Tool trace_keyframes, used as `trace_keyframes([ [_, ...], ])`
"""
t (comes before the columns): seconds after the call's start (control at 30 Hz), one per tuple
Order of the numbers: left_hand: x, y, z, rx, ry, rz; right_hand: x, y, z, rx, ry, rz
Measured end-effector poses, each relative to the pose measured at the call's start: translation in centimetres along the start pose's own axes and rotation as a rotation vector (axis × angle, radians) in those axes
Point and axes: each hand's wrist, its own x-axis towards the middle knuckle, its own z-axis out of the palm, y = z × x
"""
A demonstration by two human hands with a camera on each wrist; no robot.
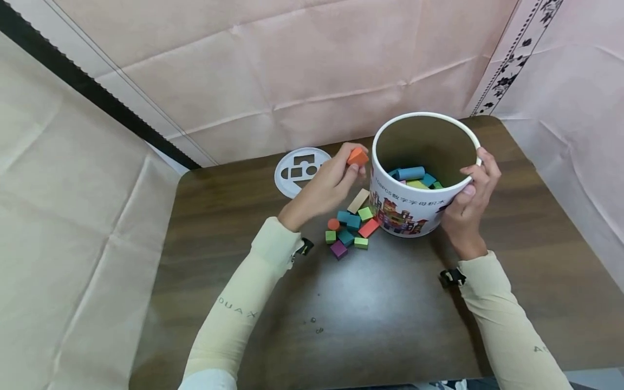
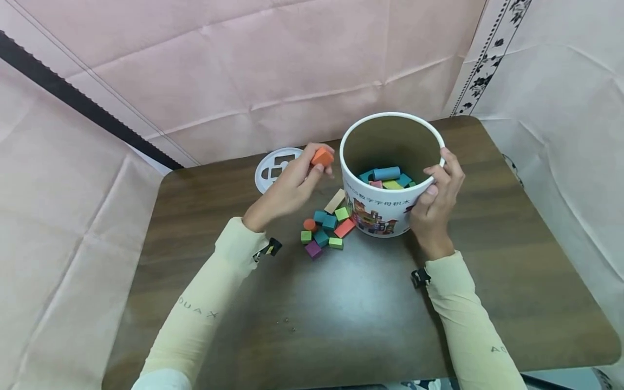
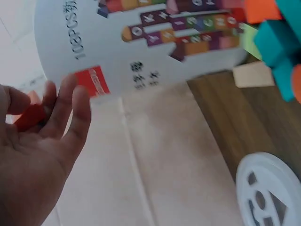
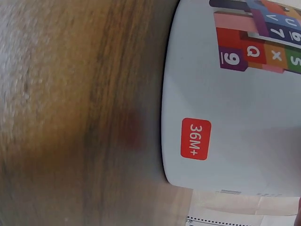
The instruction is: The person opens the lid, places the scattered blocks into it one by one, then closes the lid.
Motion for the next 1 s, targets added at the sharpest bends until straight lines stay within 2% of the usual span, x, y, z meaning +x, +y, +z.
trace_keyframes([
  [0.2,1.9,1.7,0.1,0.085,0.092,0.043,-0.4,0.1,0.0,-0.014,-0.001,-0.009],
  [0.27,2.8,2.1,0.0,0.106,0.08,0.052,-0.4,0.1,-0.1,-0.008,0.007,-0.014],
  [0.3,3.4,2.3,0.0,0.122,0.053,0.052,-0.3,0.1,-0.1,-0.006,0.011,-0.016],
  [0.33,4.0,2.5,-0.1,0.137,0.009,0.051,-0.2,0.1,-0.1,-0.007,0.011,-0.021],
  [0.5,7.7,3.5,-0.1,0.282,-0.295,0.008,0.0,0.3,0.0,0.0,0.017,-0.04],
  [0.67,10.6,4.2,1.6,0.426,-0.507,-0.038,0.0,0.7,-0.5,-0.008,0.036,-0.049],
  [0.77,11.6,4.3,2.8,0.539,-0.674,-0.021,-0.1,0.7,-0.8,-0.043,0.029,-0.041],
  [0.87,12.3,4.1,3.5,0.607,-0.809,-0.029,-0.1,0.3,-0.7,-0.065,0.008,-0.035],
  [0.93,12.7,3.9,3.8,0.62,-0.864,-0.074,0.0,-0.5,-0.4,-0.061,0.001,-0.037],
  [1.0,12.9,3.7,3.9,0.635,-0.889,-0.117,0.1,-1.1,-0.1,-0.059,-0.009,-0.038],
])
